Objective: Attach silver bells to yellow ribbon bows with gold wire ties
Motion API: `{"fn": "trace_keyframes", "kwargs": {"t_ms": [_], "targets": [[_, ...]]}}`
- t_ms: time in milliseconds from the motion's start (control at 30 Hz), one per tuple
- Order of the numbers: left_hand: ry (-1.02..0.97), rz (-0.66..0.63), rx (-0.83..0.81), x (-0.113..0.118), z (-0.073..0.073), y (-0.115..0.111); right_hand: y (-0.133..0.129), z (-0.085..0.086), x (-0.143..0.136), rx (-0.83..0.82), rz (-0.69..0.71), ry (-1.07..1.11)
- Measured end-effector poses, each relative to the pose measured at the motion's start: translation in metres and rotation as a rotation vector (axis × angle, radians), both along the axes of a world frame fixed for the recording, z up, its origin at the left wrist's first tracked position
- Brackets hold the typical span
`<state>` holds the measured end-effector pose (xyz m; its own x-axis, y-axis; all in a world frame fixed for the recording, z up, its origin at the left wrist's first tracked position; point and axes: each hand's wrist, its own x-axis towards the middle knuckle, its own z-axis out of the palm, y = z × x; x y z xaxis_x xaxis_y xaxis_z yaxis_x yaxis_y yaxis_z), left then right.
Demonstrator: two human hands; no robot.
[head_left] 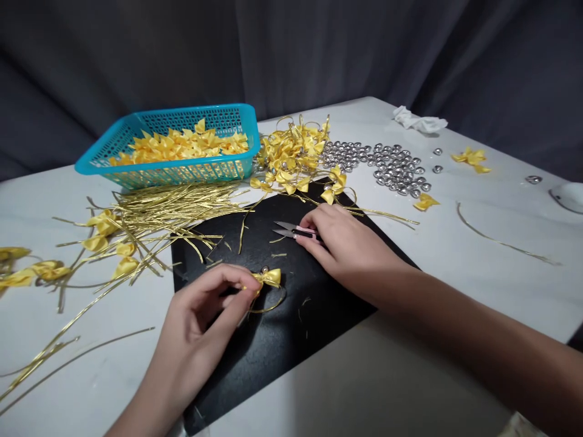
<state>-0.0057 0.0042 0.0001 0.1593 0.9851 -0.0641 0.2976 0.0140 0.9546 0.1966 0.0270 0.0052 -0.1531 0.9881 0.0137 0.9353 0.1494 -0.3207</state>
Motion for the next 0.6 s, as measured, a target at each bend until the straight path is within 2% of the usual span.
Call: {"fn": "trace_keyframes", "kwargs": {"t_ms": [133,233,433,600], "targets": [[-0.077,0.051,-0.015,0.001,0.000,0.001,-0.001,0.000,-0.004,0.014,-0.017,0.120],[-0.084,0.092,-0.013,0.002,0.000,0.001,-0.001,0.002,-0.005,0.026,0.038,0.159],[-0.060,0.096,-0.012,-0.001,-0.002,0.000,-0.002,0.005,0.000,-0.028,0.104,0.023],[-0.068,0.110,-0.040,-0.002,-0.004,0.001,-0.003,0.010,-0.002,-0.052,0.060,-0.069]]}}
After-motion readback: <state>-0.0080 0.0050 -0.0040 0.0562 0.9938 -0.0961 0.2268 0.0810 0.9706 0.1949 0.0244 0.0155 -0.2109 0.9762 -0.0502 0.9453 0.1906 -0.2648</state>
